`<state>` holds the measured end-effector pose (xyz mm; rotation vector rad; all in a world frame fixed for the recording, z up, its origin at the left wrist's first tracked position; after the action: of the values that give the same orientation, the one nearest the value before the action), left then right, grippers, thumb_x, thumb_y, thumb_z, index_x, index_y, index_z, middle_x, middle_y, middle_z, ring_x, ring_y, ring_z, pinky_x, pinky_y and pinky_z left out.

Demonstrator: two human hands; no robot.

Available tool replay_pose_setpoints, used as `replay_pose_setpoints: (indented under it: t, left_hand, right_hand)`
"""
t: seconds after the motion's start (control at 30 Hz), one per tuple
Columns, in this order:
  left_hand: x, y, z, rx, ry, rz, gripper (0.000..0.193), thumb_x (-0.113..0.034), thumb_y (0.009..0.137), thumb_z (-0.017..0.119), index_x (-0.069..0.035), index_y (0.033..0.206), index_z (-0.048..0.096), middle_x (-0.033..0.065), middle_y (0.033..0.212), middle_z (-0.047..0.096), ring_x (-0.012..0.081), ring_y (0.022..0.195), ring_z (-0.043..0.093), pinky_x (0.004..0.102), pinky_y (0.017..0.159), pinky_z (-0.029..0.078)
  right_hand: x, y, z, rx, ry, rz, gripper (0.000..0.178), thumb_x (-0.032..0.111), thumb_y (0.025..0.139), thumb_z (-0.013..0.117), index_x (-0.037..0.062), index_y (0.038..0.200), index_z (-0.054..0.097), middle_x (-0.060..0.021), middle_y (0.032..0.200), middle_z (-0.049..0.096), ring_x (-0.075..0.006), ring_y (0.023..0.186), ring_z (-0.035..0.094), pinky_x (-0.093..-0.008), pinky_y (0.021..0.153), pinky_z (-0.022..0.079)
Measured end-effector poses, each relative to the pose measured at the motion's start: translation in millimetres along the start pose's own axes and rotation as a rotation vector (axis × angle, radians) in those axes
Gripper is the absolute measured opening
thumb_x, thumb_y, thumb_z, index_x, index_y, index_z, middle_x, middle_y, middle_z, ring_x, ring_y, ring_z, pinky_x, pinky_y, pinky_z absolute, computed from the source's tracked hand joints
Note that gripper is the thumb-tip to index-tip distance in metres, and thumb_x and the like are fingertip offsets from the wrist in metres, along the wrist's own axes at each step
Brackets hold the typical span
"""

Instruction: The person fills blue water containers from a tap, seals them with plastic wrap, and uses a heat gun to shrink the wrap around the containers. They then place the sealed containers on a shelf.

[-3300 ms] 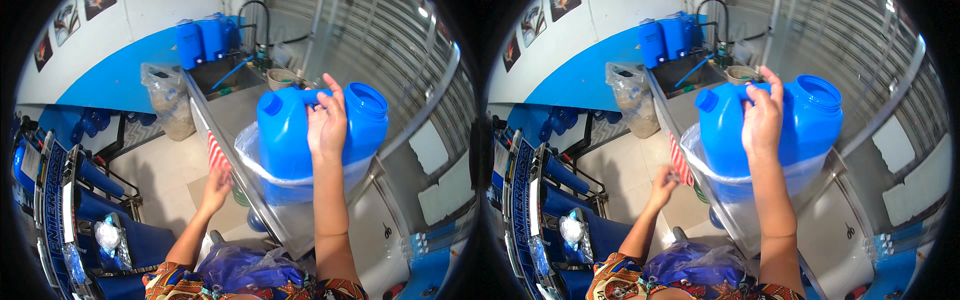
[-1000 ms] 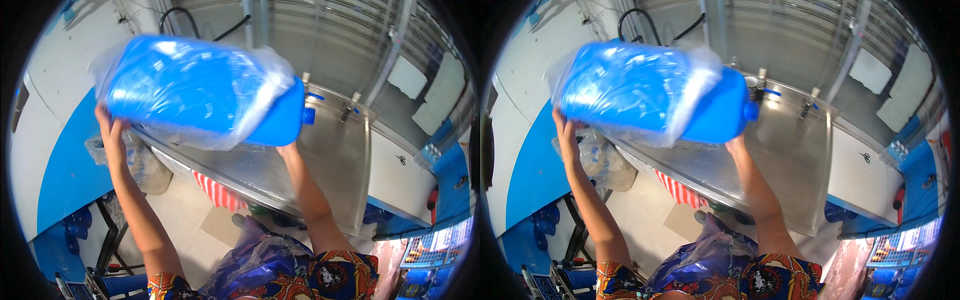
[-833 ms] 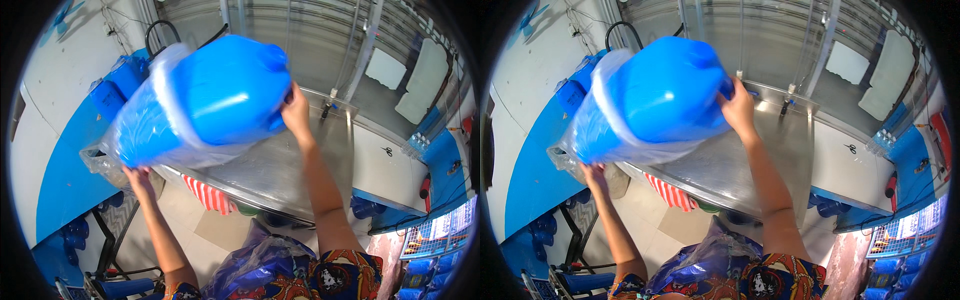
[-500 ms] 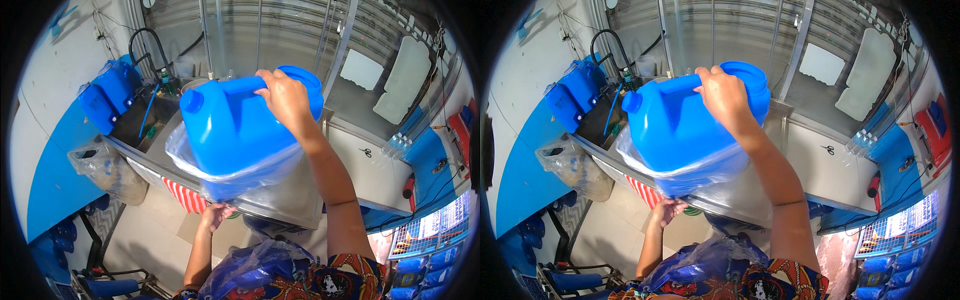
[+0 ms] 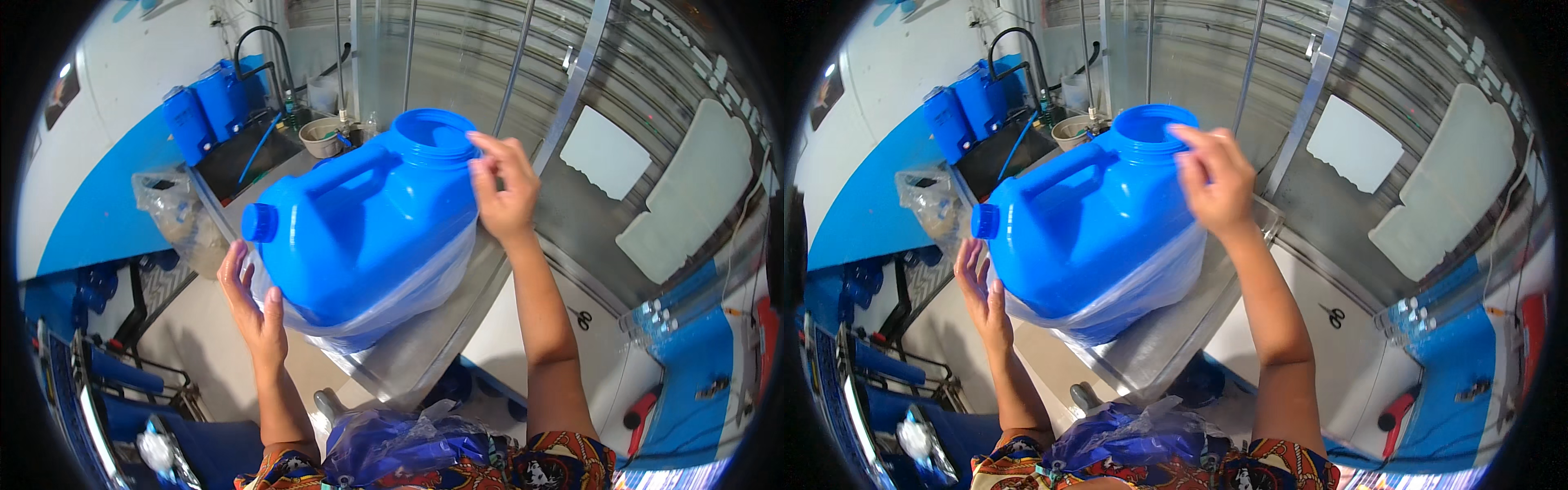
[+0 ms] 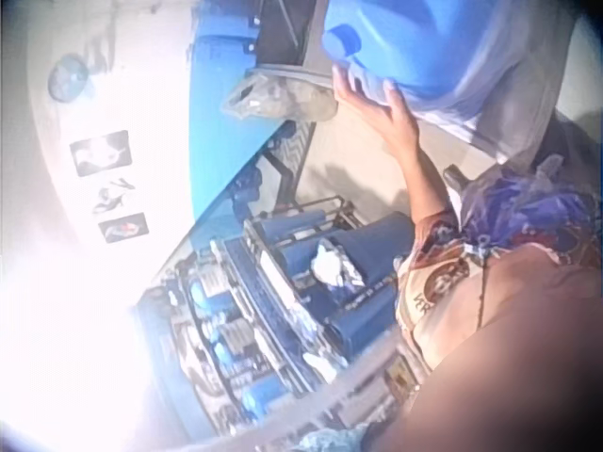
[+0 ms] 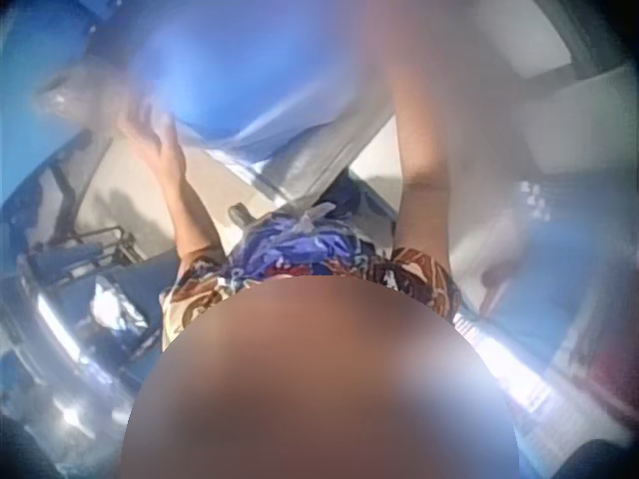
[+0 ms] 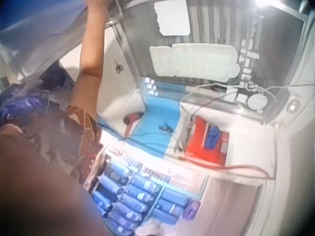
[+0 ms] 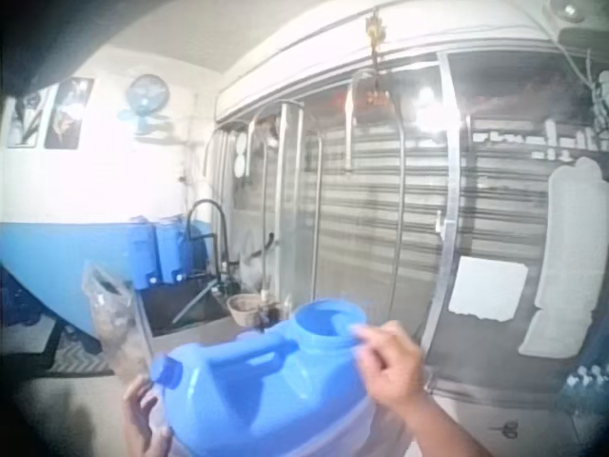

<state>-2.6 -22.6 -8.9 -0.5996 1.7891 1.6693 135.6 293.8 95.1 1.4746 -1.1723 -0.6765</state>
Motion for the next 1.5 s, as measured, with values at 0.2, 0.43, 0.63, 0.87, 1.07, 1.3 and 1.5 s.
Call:
replay_pose_setpoints:
  t: [0.2,0.43,0.63,0.87,1.07,1.3,1.5]
  left_hand:
    - [-35.0,-25.0,43.8,-0.12,0.197,-0.013,0.121,-0.051,0.062,0.084,-0.005,0.151,0.015,0.0234,0.15,0.027,0.0342,0.137,0.031,0.0446,0.11,0.029]
    - [-39.6,-35.1,59.5,-0.181,0.183,-0.046,0.115,-0.036,0.065,0.086,-0.009,0.152,0.016,0.0245,0.151,0.024,0.0345,0.137,0.031,0.0442,0.108,0.032]
    - [-44.4,-41.3,69.0,-0.198,0.191,-0.053,0.114,-0.038,0.066,0.084,-0.008,0.152,0.015,0.0252,0.151,0.024,0.0346,0.137,0.031,0.0441,0.108,0.032]
    - [-49.2,-48.3,71.8,-0.218,0.234,-0.076,0.11,-0.037,0.068,0.081,-0.007,0.152,0.015,0.0265,0.151,0.024,0.0348,0.138,0.031,0.0439,0.109,0.031]
    - [-51.4,-51.1,71.0,-0.26,0.234,-0.072,0.11,-0.036,0.068,0.081,-0.007,0.152,0.015,0.0269,0.15,0.026,0.0341,0.136,0.033,0.0432,0.109,0.031]
    - [-48.3,-48.5,69.0,-0.27,0.233,-0.083,0.111,-0.042,0.067,0.081,-0.009,0.152,0.018,0.0269,0.149,0.028,0.0348,0.134,0.037,0.0439,0.106,0.036]
    - [-46.4,-47.3,67.0,-0.269,0.248,-0.086,0.112,-0.045,0.066,0.08,-0.009,0.152,0.018,0.0269,0.148,0.029,0.0353,0.133,0.038,0.0447,0.106,0.036]
  right_hand:
    - [-213.9,-138.0,14.0,0.421,-0.493,0.462,0.044,0.011,0.087,0.061,0.0186,0.13,0.054,-0.0155,0.094,0.058,-0.0342,0.086,0.06,-0.0431,0.081,0.048]
    - [-283.4,-211.8,72.5,0.854,-0.527,0.699,0.037,0.021,0.091,0.055,0.0185,0.129,0.054,-0.0183,0.1,0.068,-0.0351,0.096,0.064,-0.0454,0.084,0.051]
    - [-284.4,-184.4,90.2,0.91,-0.587,0.488,0.018,0.013,0.085,0.056,0.0107,0.097,0.069,-0.0159,0.094,0.07,-0.0326,0.09,0.068,-0.041,0.077,0.054]
    - [-280.2,-168.8,104.9,1.026,-0.586,0.368,0.015,0.014,0.081,0.059,0.0068,0.086,0.071,-0.0178,0.088,0.07,-0.0331,0.085,0.069,-0.0408,0.072,0.055]
    - [-276.4,-164.7,105.0,1.017,-0.602,0.334,0.015,0.014,0.081,0.059,0.0079,0.085,0.072,-0.0169,0.089,0.07,-0.0323,0.086,0.069,-0.0403,0.071,0.055]
    - [-277.4,-160.6,108.7,1.04,-0.536,0.322,0.019,0.02,0.082,0.06,0.0051,0.088,0.07,-0.0181,0.088,0.07,-0.0337,0.085,0.068,-0.0424,0.074,0.055]
    - [-254.5,-145.3,100.8,1.045,-0.605,0.257,0.02,0.018,0.084,0.059,0.0064,0.097,0.07,-0.0174,0.097,0.067,-0.0322,0.089,0.067,-0.0399,0.075,0.054]
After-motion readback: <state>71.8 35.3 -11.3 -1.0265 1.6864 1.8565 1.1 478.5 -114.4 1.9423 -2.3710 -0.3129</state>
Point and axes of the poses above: each hand's wrist, its own y-axis towards the middle knuckle, its own z-axis out of the palm, x = y × z, the point moved 10 cm from there along y, towards the middle knuckle
